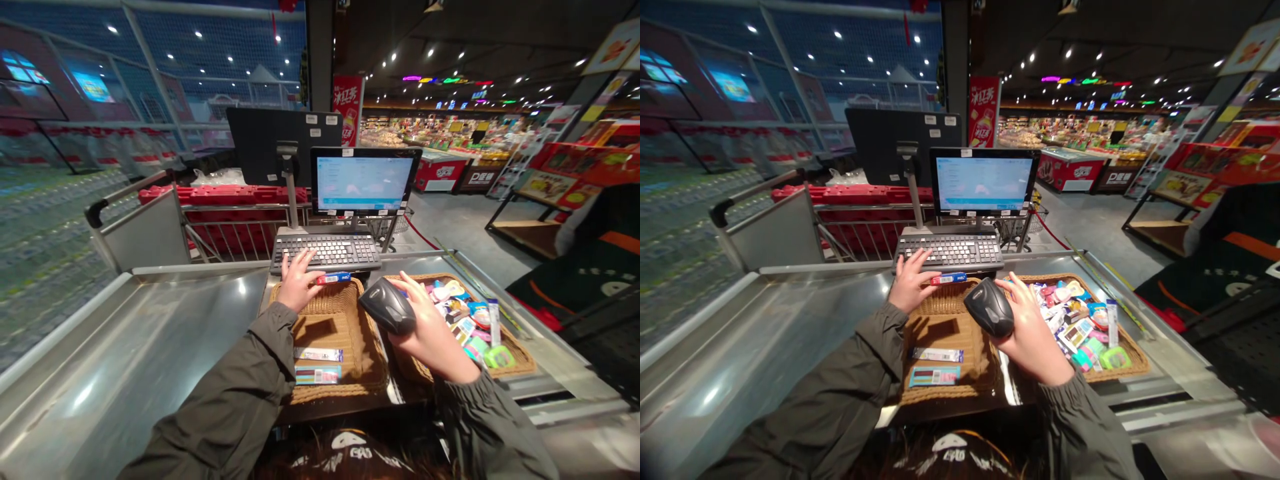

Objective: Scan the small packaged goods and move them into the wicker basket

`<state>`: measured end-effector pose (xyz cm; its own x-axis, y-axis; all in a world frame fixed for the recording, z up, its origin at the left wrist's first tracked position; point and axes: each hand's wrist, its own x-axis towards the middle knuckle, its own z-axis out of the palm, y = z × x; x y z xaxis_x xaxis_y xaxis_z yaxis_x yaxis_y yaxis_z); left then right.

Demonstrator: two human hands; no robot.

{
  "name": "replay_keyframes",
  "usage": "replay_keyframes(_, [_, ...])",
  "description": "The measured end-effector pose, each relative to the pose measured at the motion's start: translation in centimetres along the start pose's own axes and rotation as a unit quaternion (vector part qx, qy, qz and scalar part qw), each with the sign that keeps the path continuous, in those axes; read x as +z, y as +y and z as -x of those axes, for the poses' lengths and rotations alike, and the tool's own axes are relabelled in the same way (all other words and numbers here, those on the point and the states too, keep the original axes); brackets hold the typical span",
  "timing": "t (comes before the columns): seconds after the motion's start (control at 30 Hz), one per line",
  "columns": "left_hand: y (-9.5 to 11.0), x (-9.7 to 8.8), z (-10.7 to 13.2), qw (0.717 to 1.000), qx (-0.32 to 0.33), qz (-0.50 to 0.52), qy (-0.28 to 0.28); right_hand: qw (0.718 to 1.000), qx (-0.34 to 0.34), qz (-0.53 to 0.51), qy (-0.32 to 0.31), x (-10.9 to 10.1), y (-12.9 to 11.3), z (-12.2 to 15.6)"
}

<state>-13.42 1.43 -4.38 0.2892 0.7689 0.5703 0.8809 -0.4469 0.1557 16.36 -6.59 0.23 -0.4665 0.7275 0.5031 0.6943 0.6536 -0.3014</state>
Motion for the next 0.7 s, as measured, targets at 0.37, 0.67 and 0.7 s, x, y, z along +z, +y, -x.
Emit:
replay_keyframes(0.37, [-1.1, 4.2, 2.4, 0.995, -0.027, 0.019, -0.09, 1.0, 0.006, -0.001, -0.005, 0.8, 1.2, 0.1])
replay_keyframes(0.67, [-0.9, 10.6, 4.9, 0.966, -0.034, 0.045, -0.251, 1.0, 0.018, 0.001, 0.015, -0.1, 1.9, 0.8])
replay_keyframes(0.7, [-0.9, 11.3, 5.3, 0.962, -0.034, 0.045, -0.267, 1.0, 0.021, 0.002, 0.018, -0.2, 2.0, 0.8])
